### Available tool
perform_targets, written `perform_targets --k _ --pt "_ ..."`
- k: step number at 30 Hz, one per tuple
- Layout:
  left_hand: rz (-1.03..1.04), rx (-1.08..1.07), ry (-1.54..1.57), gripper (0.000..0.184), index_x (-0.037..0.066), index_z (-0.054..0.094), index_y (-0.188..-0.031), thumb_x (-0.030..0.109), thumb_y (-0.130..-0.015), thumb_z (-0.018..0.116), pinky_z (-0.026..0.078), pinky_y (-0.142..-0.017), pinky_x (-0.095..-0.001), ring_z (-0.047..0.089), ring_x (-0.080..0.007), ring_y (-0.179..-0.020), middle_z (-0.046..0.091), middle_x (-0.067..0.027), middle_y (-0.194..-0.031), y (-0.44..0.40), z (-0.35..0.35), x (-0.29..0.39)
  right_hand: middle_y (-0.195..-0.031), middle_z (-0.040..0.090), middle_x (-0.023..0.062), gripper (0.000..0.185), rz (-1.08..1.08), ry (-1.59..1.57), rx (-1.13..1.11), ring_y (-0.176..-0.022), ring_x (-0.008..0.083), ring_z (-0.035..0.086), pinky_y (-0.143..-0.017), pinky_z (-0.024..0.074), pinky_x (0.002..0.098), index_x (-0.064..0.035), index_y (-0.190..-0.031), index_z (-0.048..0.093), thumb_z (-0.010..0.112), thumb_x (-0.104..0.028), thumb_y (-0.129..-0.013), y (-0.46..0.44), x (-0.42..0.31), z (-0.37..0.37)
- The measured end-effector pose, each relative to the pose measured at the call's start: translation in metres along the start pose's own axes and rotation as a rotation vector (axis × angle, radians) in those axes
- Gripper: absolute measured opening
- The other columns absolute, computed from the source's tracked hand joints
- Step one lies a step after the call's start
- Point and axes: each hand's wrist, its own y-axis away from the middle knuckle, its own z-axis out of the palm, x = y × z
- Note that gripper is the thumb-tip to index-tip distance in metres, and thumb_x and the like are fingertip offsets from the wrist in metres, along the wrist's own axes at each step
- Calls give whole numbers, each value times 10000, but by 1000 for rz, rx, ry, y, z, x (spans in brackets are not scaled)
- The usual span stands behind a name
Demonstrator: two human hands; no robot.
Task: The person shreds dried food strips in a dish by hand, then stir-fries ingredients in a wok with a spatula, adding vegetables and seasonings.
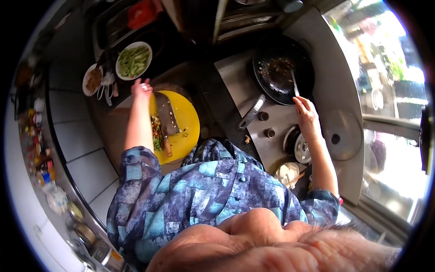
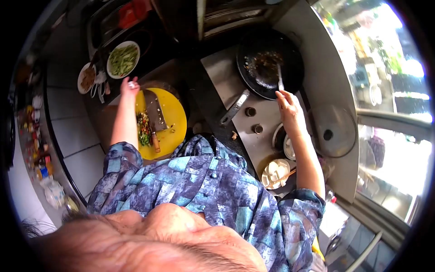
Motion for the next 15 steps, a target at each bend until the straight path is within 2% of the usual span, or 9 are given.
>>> perform_targets --k 1,4,6,8,11,14,15 --pt "-3 -74 0 225 172 431 -1074 216 -887 547 335 -381 -276 453 -188 -450 649 -182 -856 -2 0 13 -1105 608 147 227 -8 -45 9 -992 329 602 -852 504 387 -22 -1106 624 598 -56 -883 2 -15 -18" --pt "-60 -269 -23 318 196 409 -1221 207 -911 479 327 -419 -260 468 -185 -532 660 -190 -962 -3 -3 37 -1099 609 149 223 15 -147 -55 -982 328 606 -848 506 383 -14 -1095 621 596 -48 -877 14 -54 -60" --pt "-15 -227 -70 342 140 408 -1239 169 -904 470 322 -425 -263 465 -176 -547 657 -208 -1006 -9 -2 41 -1090 610 147 221 18 -169 -111 -974 321 609 -841 508 378 -10 -1084 620 604 -36 -865 17 -71 -71" --pt "-13 -234 -89 332 120 406 -1239 160 -913 450 322 -429 -266 475 -169 -559 655 -212 -1032 -21 -5 44 -1088 611 145 209 -27 -132 -67 -969 318 610 -842 509 375 -9 -1073 623 605 -38 -866 17 -69 -58" --pt "-32 -221 -84 337 112 397 -1239 104 -906 445 307 -408 -251 559 -208 -638 623 -203 -1055 -39 -7 47 -1068 615 151 206 -24 -130 95 -965 325 609 -838 506 371 -9 -1074 621 600 -30 -870 6 -42 -21" --pt "24 -120 -4 380 115 374 -1253 38 -887 444 276 -364 -237 620 -292 -760 560 -194 -1081 -36 -3 50 -1063 617 156 207 -1 -100 250 -959 333 607 -834 503 372 -10 -1079 621 590 -22 -875 -10 -19 0" --pt "28 -156 36 438 140 346 -1262 -4 -863 454 255 -316 -224 624 -370 -834 507 -189 -1075 -52 -12 53 -1075 619 149 213 -7 -76 276 -957 330 605 -836 503 375 -15 -1085 624 597 -35 -875 -13 -10 7"
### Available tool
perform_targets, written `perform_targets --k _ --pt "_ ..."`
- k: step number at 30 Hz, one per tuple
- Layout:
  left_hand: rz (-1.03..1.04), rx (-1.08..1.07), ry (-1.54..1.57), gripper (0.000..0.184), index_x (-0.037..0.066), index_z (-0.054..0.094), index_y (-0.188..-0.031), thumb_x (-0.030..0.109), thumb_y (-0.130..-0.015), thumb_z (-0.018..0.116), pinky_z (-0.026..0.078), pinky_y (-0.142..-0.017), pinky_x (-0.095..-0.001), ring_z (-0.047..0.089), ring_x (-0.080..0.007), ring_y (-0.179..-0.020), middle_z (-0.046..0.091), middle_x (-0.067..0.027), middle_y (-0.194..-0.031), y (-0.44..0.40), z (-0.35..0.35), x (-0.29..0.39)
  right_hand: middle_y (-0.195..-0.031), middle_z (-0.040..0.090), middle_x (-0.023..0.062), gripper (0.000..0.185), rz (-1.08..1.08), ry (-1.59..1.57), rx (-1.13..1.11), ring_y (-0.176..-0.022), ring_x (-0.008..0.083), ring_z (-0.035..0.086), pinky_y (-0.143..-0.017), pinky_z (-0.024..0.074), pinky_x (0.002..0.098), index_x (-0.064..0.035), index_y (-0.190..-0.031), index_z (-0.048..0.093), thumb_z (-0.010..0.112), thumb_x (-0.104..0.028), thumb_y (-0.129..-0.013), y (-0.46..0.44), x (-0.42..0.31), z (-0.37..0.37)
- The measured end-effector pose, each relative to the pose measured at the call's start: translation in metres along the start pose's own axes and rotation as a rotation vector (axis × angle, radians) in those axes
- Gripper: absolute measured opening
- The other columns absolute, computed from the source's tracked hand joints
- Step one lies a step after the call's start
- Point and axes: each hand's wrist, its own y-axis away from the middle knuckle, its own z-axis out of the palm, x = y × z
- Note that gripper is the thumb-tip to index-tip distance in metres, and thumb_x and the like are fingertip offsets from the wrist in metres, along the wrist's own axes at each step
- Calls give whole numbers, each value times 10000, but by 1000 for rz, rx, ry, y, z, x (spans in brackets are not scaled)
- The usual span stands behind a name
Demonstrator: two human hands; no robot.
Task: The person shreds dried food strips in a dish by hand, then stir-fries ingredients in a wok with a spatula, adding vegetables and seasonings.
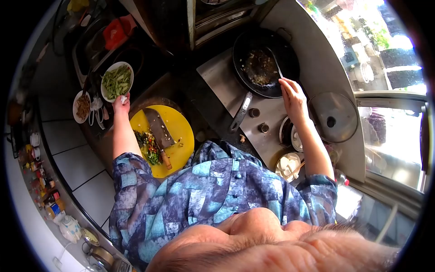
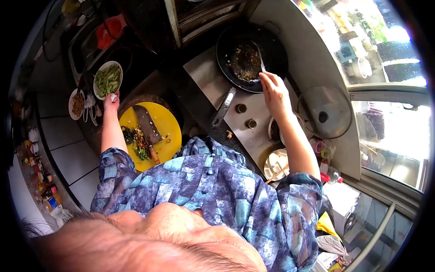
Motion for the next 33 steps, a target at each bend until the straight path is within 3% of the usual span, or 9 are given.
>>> perform_targets --k 7,10,13,14,17,21,26,30,33 --pt "164 -91 -95 454 198 344 -1194 -5 -819 499 282 -297 -224 595 -338 -671 528 -179 -1035 31 -34 -1 -1090 616 120 218 -41 43 -293 -972 300 592 -851 502 364 -23 -1089 627 595 -68 -878 10 -20 -39" --pt "217 -56 -163 399 161 392 -1137 -5 -800 528 325 -332 -226 583 -290 -634 551 -144 -982 84 -42 -15 -1086 612 115 226 -50 41 -425 -972 286 590 -852 502 354 -16 -1084 626 593 -50 -863 16 -53 -87" --pt "207 45 -216 179 45 508 -992 39 -820 560 285 -329 -200 592 -265 -646 593 -104 -921 142 -42 -31 -1084 608 118 240 -58 29 -510 -974 277 588 -857 500 347 -8 -1082 623 598 -42 -846 18 -64 -103" --pt "168 18 -200 192 68 508 -980 27 -804 572 374 -410 -240 585 -251 -658 580 -90 -915 156 -46 -37 -1082 607 117 242 -58 14 -514 -982 276 586 -851 503 346 0 -1071 622 603 -35 -832 18 -63 -99" --pt "98 -77 -257 198 100 509 -955 27 -789 590 501 -589 -342 578 -218 -788 564 -54 -900 188 -54 -55 -1039 617 130 213 -59 34 -411 -931 290 604 -809 515 347 -5 -1063 622 598 -41 -854 22 -29 -65" --pt "18 -119 -289 238 146 516 -1018 42 -810 563 498 -585 -331 587 -204 -818 562 -29 -936 243 -23 -92 -883 657 147 126 117 -58 37 -764 279 658 -709 527 346 -14 -987 655 574 -73 -911 9 15 -53" --pt "-106 -192 -418 419 146 446 -1228 23 -829 482 496 -505 -305 539 -183 -613 546 -70 -1005 272 9 -127 -805 693 129 227 747 -161 170 -695 155 703 -664 520 246 3 -954 689 569 -187 -919 1 82 -56" --pt "-176 -286 -463 458 131 403 -1274 11 -836 463 490 -507 -298 502 -175 -520 542 -88 -995 279 32 -146 -835 692 78 223 830 -534 296 -742 164 705 -666 518 227 6 -990 691 561 -167 -936 7 119 -15" --pt "-212 -251 -525 475 142 402 -1298 22 -843 463 414 -395 -214 545 -181 -504 544 -76 -1026 275 47 -159 -883 705 85 209 641 -445 293 -758 154 703 -678 533 242 14 -992 686 566 -152 -945 -13 83 -10"
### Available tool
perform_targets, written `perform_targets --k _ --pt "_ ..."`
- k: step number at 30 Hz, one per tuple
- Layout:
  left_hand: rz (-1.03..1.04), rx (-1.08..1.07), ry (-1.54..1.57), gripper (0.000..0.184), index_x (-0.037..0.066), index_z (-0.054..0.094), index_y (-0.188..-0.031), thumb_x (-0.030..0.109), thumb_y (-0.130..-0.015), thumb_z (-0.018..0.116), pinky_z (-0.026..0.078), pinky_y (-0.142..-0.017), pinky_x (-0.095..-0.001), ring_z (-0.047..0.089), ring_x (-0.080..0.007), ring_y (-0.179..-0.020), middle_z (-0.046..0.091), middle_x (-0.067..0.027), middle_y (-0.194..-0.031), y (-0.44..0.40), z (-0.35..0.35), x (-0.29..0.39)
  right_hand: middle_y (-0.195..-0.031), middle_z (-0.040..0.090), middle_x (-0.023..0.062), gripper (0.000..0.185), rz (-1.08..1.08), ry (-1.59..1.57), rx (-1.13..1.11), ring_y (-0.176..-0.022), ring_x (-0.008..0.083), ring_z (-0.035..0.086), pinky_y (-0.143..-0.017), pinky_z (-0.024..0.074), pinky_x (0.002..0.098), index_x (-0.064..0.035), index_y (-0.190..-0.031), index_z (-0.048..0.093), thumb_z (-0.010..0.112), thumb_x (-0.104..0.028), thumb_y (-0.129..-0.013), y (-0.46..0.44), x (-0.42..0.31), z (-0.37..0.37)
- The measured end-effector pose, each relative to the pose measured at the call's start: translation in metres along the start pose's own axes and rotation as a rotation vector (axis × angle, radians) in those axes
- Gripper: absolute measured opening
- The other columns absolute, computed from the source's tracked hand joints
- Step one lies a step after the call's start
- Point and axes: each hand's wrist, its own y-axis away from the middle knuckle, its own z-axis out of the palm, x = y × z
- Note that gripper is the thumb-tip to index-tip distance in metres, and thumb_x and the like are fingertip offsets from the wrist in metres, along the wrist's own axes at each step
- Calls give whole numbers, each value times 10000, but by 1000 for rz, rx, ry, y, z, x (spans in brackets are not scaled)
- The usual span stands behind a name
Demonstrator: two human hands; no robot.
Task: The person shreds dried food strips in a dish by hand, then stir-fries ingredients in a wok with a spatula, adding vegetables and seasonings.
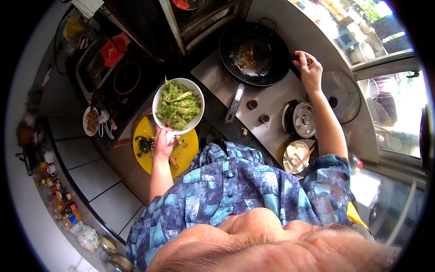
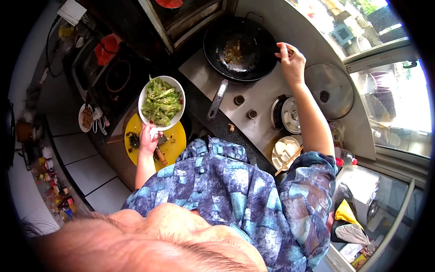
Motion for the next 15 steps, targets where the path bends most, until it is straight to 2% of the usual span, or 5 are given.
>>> perform_targets --k 1,5,8,13,15 --pt "26 -55 -47 486 133 379 -1310 27 -842 461 379 -369 -203 582 -198 -536 548 -85 -1034 0 8 3 -896 708 91 205 -77 27 2 -758 143 702 -674 538 251 10 -987 683 563 -153 -952 1 -2 7" --pt "56 -134 -135 430 120 372 -1274 39 -857 441 348 -358 -189 605 -199 -557 564 -100 -987 -11 37 9 -946 660 137 133 -415 288 -124 -837 319 648 -734 523 345 -56 -997 674 585 -117 -919 12 8 32" --pt "7 -196 -187 484 144 311 -1316 33 -856 409 356 -369 -188 604 -191 -546 556 -130 -1023 -15 68 18 -956 648 145 147 -601 293 -304 -834 328 638 -745 524 363 -27 -1019 654 580 -97 -913 28 -10 30" --pt "-27 -359 -229 507 160 322 -1312 3 -843 434 322 -319 -187 621 -210 -536 562 -139 -1008 -43 110 40 -906 651 98 186 -219 92 -84 -764 141 645 -714 503 255 -20 -1044 667 561 -147 -960 55 -42 -1" --pt "-9 -357 -336 515 155 324 -1308 3 -828 437 319 -314 -190 617 -205 -521 572 -143 -1026 -56 133 51 -953 666 64 224 -30 -95 49 -804 118 642 -736 491 239 -5 -1058 667 534 -167 -979 62 -33 -19"
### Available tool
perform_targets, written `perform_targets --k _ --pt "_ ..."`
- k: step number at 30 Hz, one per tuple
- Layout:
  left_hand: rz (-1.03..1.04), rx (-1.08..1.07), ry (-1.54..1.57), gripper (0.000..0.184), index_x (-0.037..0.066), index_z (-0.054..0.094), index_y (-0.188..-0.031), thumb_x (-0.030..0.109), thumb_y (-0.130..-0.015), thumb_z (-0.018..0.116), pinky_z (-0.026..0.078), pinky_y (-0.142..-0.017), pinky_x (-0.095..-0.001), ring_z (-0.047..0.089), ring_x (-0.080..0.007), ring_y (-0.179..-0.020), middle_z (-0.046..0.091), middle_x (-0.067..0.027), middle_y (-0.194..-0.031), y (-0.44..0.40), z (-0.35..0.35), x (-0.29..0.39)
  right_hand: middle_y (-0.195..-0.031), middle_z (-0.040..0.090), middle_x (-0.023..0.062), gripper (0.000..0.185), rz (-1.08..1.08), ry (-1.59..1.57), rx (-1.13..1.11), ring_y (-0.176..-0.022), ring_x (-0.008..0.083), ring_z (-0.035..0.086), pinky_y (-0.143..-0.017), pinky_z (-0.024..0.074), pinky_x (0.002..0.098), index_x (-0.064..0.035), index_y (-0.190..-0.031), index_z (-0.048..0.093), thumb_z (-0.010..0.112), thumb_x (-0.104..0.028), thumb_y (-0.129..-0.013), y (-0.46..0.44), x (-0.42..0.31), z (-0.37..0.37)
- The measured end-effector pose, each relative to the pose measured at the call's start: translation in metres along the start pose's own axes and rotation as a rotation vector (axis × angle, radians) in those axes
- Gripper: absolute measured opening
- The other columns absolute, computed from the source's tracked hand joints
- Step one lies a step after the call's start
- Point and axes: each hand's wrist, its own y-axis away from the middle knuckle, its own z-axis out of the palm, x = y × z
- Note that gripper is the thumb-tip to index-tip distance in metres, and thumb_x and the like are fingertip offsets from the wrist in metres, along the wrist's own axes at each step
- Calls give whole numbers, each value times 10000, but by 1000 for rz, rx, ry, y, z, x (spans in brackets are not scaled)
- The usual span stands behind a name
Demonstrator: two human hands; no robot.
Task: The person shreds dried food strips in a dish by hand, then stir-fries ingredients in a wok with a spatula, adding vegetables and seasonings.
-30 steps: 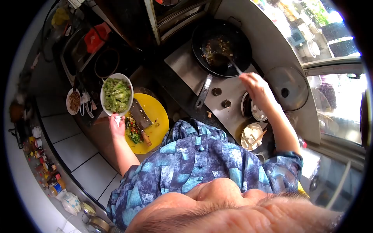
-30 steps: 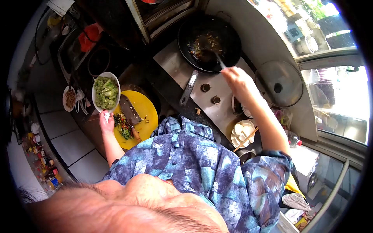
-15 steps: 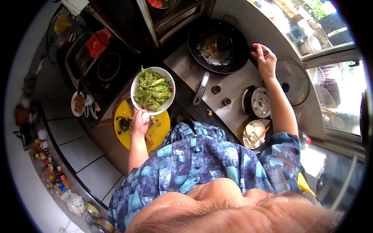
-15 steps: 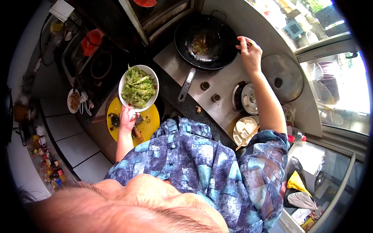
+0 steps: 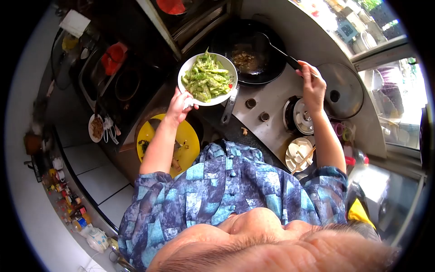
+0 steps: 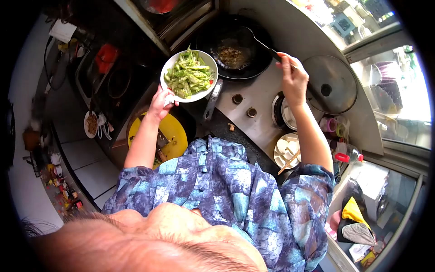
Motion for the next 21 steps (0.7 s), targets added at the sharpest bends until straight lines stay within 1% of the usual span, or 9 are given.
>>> perform_targets --k 2,4,7,8,9,11,14,18,21 --pt "32 6 -142 480 131 335 -1278 21 -820 432 312 -315 -190 605 -183 -503 585 -139 -1028 -23 14 20 -989 670 60 254 114 -77 78 -820 117 642 -761 484 232 10 -1076 660 517 -179 -988 12 -1 -15" --pt "134 -39 -344 349 90 355 -1229 88 -886 421 313 -329 -188 579 -150 -484 609 -110 -923 -52 29 42 -984 668 63 250 116 -83 99 -822 120 642 -759 487 235 11 -1076 659 518 -175 -987 27 -4 -22" --pt "340 21 -747 273 9 464 -1108 200 -912 460 460 -392 -287 612 -176 -557 624 -123 -808 -112 57 65 -980 655 69 212 76 -61 100 -808 122 642 -733 499 228 16 -1061 657 538 -137 -975 51 -9 -18" --pt "305 48 -1033 306 -10 475 -1098 213 -888 480 523 -512 -385 664 -270 -693 647 -204 -838 -126 72 81 -969 653 73 204 55 -35 88 -804 125 642 -723 503 228 15 -1059 657 541 -129 -972 57 -10 -15" --pt "583 96 -1421 329 -20 453 -1116 192 -865 472 525 -713 -480 661 -374 -844 643 -281 -893 -146 78 83 -958 650 77 195 34 -6 77 -799 127 643 -714 508 229 14 -1056 656 545 -121 -969 64 -12 -10" --pt "523 73 -1648 323 -16 420 -1142 139 -860 449 474 -848 -524 622 -438 -945 629 -316 -961 -141 118 98 -989 635 99 183 16 -18 47 -797 141 652 -715 531 248 6 -1061 652 551 -109 -961 73 -14 -2" --pt "585 19 -1772 416 4 370 -1247 160 -864 417 451 -842 -556 598 -481 -921 617 -331 -944 -142 136 104 -1003 633 101 176 -10 -37 1 -801 153 659 -720 545 260 0 -1077 645 550 -83 -955 85 -17 5" --pt "512 110 -1802 337 -11 378 -1193 121 -887 424 473 -857 -530 609 -476 -947 620 -327 -988 -138 133 120 -1020 634 124 171 -118 54 -66 -849 217 657 -752 537 290 -4 -1075 637 575 -59 -924 86 -34 4" --pt "647 64 -1683 369 -18 410 -1198 170 -881 423 472 -846 -528 611 -459 -943 612 -344 -960 -135 105 131 -1047 631 135 194 -299 219 -200 -924 272 635 -788 527 324 -17 -1077 632 602 -42 -887 81 -40 -4"
